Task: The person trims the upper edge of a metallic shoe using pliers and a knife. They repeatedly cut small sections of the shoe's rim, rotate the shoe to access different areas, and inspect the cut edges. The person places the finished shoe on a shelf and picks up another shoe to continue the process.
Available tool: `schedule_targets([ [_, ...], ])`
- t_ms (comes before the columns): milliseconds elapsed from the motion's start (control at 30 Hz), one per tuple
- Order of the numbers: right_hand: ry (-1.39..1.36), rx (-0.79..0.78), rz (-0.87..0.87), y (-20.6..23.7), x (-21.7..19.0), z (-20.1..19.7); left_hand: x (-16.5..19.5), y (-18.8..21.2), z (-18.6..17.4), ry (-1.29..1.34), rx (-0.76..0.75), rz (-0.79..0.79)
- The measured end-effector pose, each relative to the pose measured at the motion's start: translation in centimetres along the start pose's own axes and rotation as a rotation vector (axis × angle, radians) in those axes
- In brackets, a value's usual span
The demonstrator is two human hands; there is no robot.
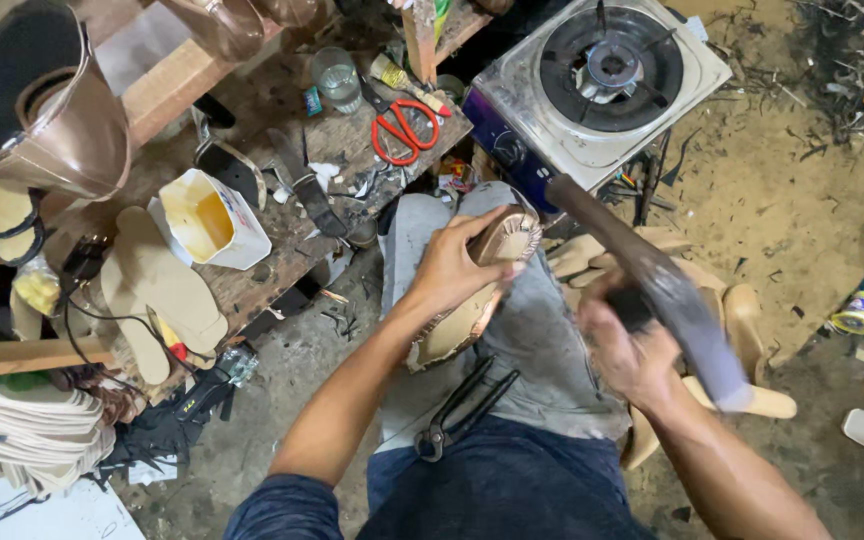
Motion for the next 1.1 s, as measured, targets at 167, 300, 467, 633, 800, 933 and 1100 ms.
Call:
schedule_targets([
  [167,-0.168,-0.127,-0.226,-2.0,-0.8,2.3,-0.1,-0.3,0.1,-0.015,0.002,0.025],
  [300,0.641,-0.389,0.116,-0.9,3.7,0.2,-0.4,-0.7,0.4,-0.035,-0.001,0.028],
  [467,-0.141,-0.367,0.626,2.5,7.6,0.0,-2.6,-0.2,0.9,-0.038,-0.076,-0.159],
  [633,0.747,-0.464,0.119,0.5,6.0,1.0,-0.7,-0.4,-0.5,-0.047,0.012,-0.023],
  [800,0.555,-0.395,-0.236,0.2,2.6,1.4,-1.3,0.1,-0.4,0.007,-0.009,-0.058],
  [933,0.753,-0.465,0.097,0.7,5.4,0.5,-1.4,-0.3,-0.6,0.007,0.024,0.006],
  [1100,-0.15,0.035,-0.278,0.6,1.5,0.7,-1.9,-0.5,-0.1,0.082,-0.021,-0.026],
])
Point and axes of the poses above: each hand's wrist, its own y-axis away from the middle knuckle, its own z-axis out of the palm, x = y × z, the point moved 10 cm from there along -y, towards the middle knuckle, and after that the axes turned 7 degrees about -z, right-handed, at the moved point
